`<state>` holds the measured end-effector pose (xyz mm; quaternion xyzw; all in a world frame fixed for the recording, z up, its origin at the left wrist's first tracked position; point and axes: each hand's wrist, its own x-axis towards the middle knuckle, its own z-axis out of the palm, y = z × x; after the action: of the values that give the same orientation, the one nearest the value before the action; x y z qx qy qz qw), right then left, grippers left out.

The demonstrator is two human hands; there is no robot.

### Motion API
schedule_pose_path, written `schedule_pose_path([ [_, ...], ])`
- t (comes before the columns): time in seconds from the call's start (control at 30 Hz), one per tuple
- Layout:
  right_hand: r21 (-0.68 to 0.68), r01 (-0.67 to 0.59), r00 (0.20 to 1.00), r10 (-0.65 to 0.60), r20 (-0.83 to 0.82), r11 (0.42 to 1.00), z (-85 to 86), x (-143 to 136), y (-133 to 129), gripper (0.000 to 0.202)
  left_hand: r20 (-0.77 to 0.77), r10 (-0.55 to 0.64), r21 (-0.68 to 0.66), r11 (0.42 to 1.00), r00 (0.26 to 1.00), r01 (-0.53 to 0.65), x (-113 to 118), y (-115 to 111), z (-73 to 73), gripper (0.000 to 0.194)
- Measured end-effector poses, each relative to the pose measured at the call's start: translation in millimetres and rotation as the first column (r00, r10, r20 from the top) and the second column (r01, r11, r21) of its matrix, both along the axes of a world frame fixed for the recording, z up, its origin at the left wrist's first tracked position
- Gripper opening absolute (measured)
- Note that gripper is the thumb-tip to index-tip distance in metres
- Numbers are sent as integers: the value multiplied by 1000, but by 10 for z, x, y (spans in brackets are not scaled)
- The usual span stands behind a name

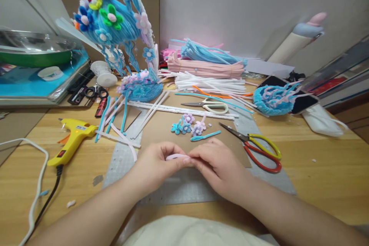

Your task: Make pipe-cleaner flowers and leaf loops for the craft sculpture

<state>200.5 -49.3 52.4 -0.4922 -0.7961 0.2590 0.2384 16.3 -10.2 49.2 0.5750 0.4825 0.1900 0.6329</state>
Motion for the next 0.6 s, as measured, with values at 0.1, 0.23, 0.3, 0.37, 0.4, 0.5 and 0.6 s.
schedule_pose_path([
  [0.1, -20, 142, 989, -143, -36, 990, -16, 3, -9, 14, 219, 96, -57, 995, 971, -86, 19, 0, 24, 34],
  [0.23, -48, 221, 973, -224, -62, 974, -18, 15, 1, 14, 236, 135, 28, 989, 962, -146, 21, 6, 76, 22],
  [0.3, -109, 204, 971, -215, -101, 973, -7, 1, 0, 13, 194, 120, 80, 987, 974, -138, 16, -2, 100, 11],
  [0.37, -255, 169, 955, -222, -197, 952, 4, -25, -1, 13, 165, 92, 127, 985, 982, -114, 17, -11, 115, 5],
  [0.4, -344, 143, 936, -240, -258, 928, 8, -40, 0, 14, 174, 78, 137, 985, 982, -103, 20, -14, 118, 5],
  [0.5, -529, 71, 861, -320, -396, 846, 11, -76, 8, 14, 263, 108, 70, 989, 959, -131, 28, -11, 115, 19],
  [0.6, -579, 63, 806, -384, -451, 813, 13, -94, 15, 12, 278, 189, -62, 982, 942, -179, 27, 7, 109, 23],
])
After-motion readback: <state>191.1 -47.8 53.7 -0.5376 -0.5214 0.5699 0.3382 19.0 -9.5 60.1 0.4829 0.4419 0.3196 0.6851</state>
